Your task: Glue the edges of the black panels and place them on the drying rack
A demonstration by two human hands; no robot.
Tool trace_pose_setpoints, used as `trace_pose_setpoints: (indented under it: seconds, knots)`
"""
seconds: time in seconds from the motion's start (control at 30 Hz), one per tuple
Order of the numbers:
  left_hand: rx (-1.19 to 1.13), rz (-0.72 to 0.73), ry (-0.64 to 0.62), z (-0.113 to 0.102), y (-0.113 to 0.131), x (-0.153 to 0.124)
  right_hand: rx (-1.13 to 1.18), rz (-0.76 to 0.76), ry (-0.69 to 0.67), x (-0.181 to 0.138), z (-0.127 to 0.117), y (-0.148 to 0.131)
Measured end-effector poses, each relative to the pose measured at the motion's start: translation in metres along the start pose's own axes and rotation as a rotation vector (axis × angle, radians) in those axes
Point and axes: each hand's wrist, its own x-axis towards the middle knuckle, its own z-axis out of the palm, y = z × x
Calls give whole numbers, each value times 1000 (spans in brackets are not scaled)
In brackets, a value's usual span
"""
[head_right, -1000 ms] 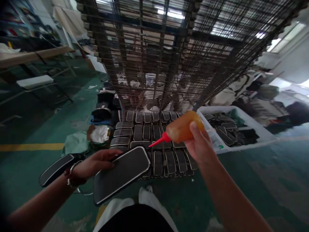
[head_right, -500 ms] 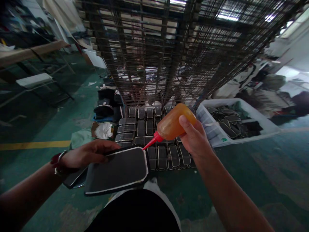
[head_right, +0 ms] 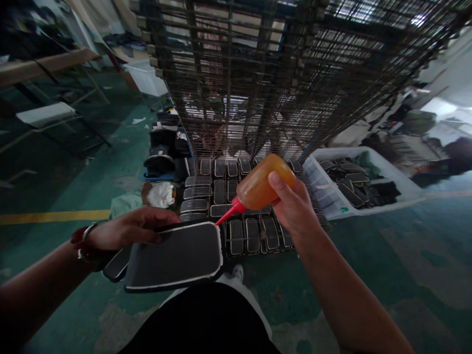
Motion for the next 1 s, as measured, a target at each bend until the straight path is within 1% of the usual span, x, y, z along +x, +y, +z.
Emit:
trace_pose_setpoints:
  seconds: [0.17, 0.3, 0.43, 0.6, 0.8, 1.0]
  knots:
    - [-51, -11, 33, 0, 3, -7, -36, 24, -17, -1, 12, 0]
    - [-25, -6, 62, 0, 3, -11, -42, 23, -31, -5, 17, 1]
    - [-26, 12, 74, -3, 0, -13, -34, 29, -28, -9, 16, 1]
    - [-70, -1, 109, -6, -5, -15, -51, 25, -8, -15, 13, 2]
    - [-46, 23, 130, -10, -11, -15, -33, 47, -5, -20, 10, 1]
    - [-71, 24, 189, -14, -15, -13, 15, 82, 25, -23, 9, 2]
